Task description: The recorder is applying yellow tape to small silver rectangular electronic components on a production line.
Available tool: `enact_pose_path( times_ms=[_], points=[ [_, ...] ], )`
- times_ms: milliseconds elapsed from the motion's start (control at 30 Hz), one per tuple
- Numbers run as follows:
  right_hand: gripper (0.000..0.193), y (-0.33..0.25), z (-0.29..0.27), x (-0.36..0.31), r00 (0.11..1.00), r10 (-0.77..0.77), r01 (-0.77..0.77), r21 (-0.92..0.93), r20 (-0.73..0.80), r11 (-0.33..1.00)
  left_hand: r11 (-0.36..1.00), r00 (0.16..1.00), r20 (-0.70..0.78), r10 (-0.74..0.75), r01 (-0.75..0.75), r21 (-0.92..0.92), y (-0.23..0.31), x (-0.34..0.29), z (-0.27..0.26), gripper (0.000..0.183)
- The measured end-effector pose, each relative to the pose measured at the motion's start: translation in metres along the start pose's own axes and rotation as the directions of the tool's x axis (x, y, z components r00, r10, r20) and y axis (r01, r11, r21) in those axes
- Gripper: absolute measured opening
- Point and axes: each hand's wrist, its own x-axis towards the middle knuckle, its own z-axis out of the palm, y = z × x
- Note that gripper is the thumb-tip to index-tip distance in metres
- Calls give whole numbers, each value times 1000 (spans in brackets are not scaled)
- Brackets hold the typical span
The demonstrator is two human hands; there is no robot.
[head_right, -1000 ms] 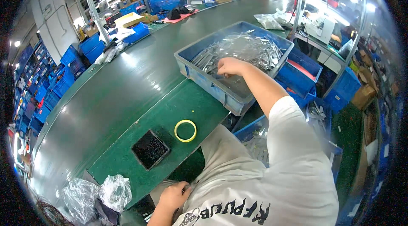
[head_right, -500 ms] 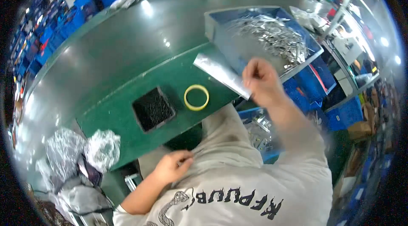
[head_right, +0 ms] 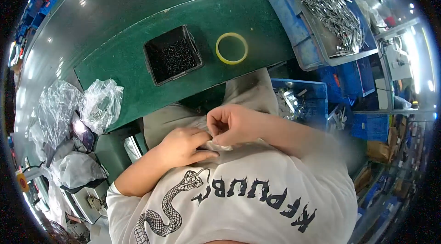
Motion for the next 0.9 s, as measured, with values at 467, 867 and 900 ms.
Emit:
enact_pose_path(
  times_ms=[467, 867, 900],
  points=[
    [17, -2, -68, 35, 345, -938, -129, -990, 11, -59, 525, 872, -222, -435, 45, -850, -16, -6, 15, 20],
    [32, 29, 3, 20, 509, -824, 441, -897, 251, -1, 574, 791, -389, -471, -60, -817, 3, -1, 4, 16],
    [31, 30, 5, 22, 498, -834, 478, -877, 238, 35, 509, 829, -350, -435, -94, -855, 1, -5, 7, 24]
  ],
)
